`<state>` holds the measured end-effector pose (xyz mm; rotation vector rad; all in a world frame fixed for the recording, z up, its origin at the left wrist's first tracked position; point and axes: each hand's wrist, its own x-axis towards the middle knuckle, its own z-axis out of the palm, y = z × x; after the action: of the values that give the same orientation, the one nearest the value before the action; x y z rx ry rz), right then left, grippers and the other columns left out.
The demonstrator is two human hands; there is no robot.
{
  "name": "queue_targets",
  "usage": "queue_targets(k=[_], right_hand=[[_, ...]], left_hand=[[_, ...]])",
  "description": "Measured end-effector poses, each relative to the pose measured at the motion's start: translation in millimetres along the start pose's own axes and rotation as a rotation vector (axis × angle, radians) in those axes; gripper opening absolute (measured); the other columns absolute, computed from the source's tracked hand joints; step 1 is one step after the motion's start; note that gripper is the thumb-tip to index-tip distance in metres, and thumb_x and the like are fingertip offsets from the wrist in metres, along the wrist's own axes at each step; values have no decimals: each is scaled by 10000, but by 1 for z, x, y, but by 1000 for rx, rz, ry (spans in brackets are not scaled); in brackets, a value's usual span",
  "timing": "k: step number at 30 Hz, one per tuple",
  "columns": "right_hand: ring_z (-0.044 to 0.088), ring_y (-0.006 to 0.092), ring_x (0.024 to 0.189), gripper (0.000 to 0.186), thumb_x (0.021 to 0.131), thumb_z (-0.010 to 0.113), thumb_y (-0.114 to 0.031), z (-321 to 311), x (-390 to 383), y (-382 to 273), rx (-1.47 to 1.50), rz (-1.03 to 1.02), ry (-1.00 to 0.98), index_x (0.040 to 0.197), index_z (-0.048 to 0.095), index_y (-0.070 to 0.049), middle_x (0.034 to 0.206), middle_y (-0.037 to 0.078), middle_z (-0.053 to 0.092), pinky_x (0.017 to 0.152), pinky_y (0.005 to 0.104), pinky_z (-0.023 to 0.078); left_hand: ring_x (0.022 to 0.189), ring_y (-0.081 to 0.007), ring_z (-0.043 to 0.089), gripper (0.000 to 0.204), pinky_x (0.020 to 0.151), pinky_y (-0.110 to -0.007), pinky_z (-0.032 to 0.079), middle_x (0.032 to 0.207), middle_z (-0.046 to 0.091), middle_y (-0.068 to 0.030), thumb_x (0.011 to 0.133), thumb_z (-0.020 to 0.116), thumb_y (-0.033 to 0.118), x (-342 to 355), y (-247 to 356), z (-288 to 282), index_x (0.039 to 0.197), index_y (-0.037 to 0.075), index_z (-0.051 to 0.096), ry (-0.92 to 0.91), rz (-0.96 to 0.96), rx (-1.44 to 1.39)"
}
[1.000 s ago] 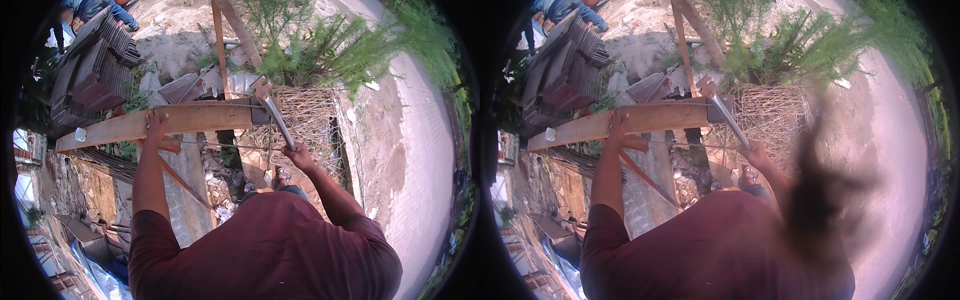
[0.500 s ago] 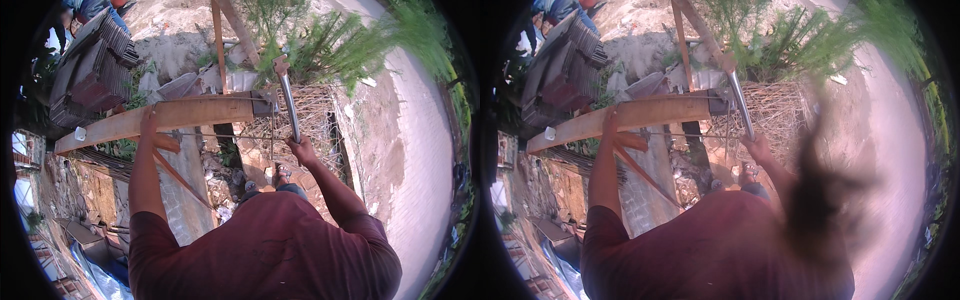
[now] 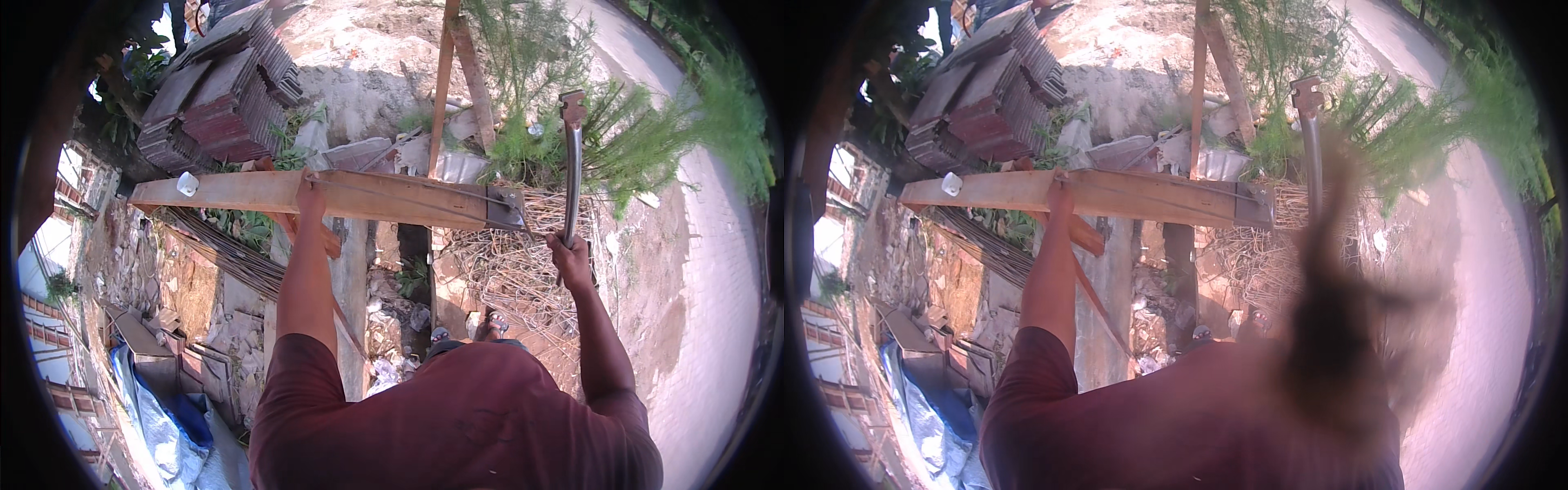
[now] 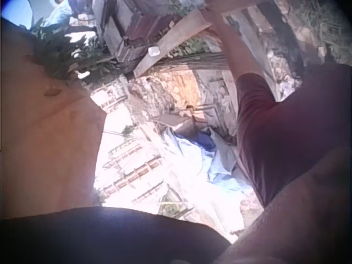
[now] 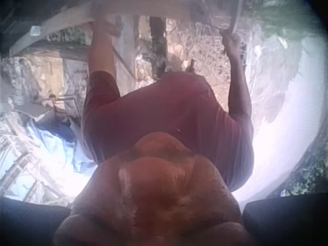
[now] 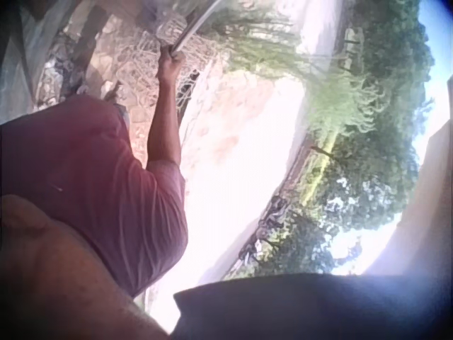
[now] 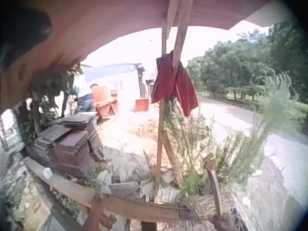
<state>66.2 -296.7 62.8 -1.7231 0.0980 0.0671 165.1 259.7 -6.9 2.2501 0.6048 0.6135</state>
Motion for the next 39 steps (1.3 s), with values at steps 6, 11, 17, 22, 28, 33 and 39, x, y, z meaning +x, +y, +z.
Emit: queue_targets(k=[6,11,17,22,28,33,39], right_hand=[[334,29,422,195,899,631,-196,-19,29,-13,65,-65,48,789,565,-49,520,-69,405,390,221,243],[330,34,429,231,896,637,-197,-53,71,-59,181,-167,264,741,515,-77,546,-59,400,402,219,254],[352,67,419,220,872,636,-187,-43,91,-43,381,-41,99,716,513,-94,526,-45,393,406,239,296],[340,50,407,214,887,622,-162,-4,97,27,317,115,54,715,509,-107,522,-58,410,384,232,267],[373,60,413,282,861,661,-228,-1,116,80,12,170,82,651,507,-119,517,-44,438,377,253,272],[359,56,395,254,853,672,-246,10,109,84,12,279,124,712,503,-120,519,-50,425,362,246,278],[353,60,374,310,860,661,-254,14,104,70,97,279,89,657,464,-128,508,-49,410,342,239,275]], left_hand=[[826,-205,582,284,772,-324,448,888,641,-106,970,473,261,26,40,1,988,9,602,19,136,-306],[580,-151,470,320,571,-340,386,617,466,-28,976,456,275,55,111,-37,806,22,553,-20,385,-112],[462,-91,374,258,450,-295,303,590,413,-4,931,541,282,34,94,-44,815,51,535,-282,-138,-249],[490,-118,466,227,469,-305,382,629,508,-35,841,643,256,29,-1,-31,842,41,567,-286,-249,-171],[786,-332,636,239,740,-415,479,856,669,-169,801,645,222,29,-17,9,897,3,638,-141,105,265],[869,-357,633,241,776,-438,480,898,666,-198,798,651,227,19,6,24,904,10,647,-102,87,506],[941,-351,612,207,859,-444,458,946,647,-172,835,632,240,23,-10,32,937,59,629,-71,130,628]])
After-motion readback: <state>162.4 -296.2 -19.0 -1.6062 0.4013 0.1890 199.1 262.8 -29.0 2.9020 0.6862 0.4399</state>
